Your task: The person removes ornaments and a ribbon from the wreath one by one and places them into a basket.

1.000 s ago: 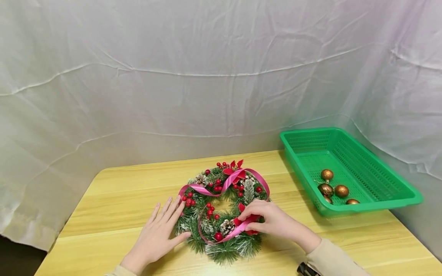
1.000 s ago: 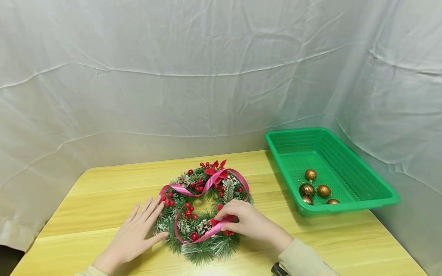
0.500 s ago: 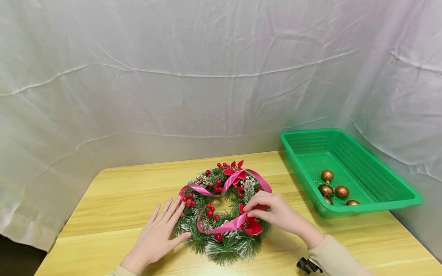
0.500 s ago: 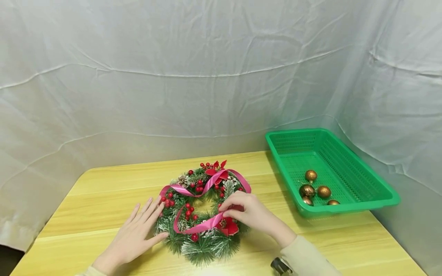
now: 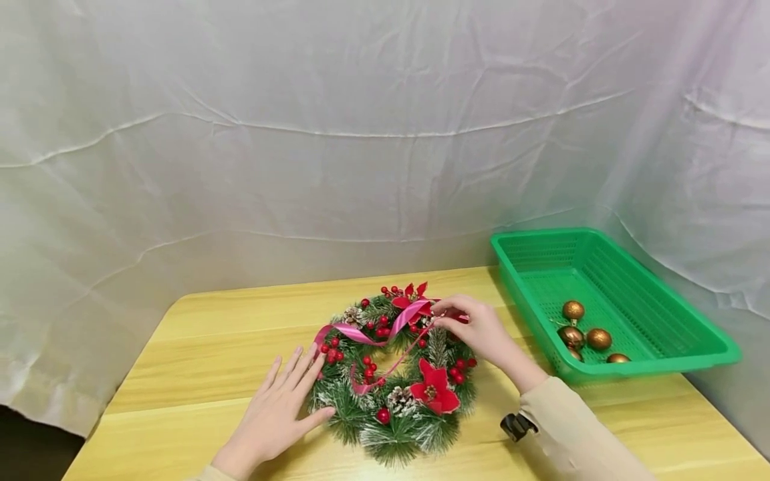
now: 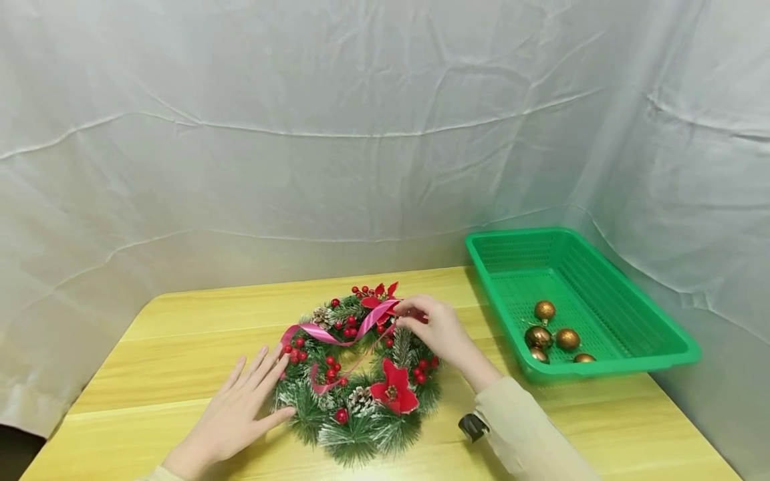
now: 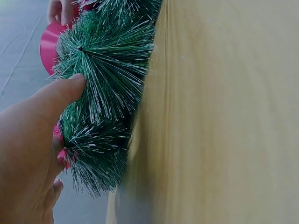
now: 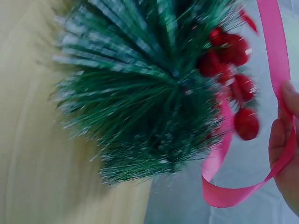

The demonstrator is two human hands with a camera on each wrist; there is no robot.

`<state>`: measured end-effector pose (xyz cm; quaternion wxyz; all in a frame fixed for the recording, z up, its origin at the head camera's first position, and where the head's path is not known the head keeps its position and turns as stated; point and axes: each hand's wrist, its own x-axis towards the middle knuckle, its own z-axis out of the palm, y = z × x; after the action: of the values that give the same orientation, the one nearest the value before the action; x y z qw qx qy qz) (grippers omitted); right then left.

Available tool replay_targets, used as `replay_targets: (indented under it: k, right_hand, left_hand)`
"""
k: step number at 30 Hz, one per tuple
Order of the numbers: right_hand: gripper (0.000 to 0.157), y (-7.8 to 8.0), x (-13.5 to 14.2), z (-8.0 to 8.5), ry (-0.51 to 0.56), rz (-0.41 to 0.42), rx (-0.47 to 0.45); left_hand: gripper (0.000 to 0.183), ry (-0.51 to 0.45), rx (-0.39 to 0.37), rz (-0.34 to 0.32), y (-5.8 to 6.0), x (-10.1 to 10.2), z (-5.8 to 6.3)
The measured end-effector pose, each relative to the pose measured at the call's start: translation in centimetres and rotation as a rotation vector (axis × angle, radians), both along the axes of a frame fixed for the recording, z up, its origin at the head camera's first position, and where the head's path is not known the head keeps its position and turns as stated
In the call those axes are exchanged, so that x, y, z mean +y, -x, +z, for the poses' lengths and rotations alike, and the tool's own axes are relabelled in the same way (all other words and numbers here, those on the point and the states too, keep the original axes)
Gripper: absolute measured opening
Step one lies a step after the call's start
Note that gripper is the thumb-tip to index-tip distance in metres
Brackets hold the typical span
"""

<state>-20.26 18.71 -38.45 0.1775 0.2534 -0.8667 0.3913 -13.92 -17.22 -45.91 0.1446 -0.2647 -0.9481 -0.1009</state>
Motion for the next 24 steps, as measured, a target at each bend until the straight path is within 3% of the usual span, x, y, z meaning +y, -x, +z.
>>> replay_targets:
  k: [7,24]
  right_hand:
    - [0.011,1.9,0.4,-1.1,-0.049,-0.081,0.012]
    - [0.011,5.4,-0.4,-2.7,-0.043,-0.053,-0.111]
  left_hand:
    - [0.085,0.002,-0.014,-0.001,0.0,0.0,-0.1]
    - [0.085,-0.01,-0.018,0.004,-0.1,0.1,0.0]
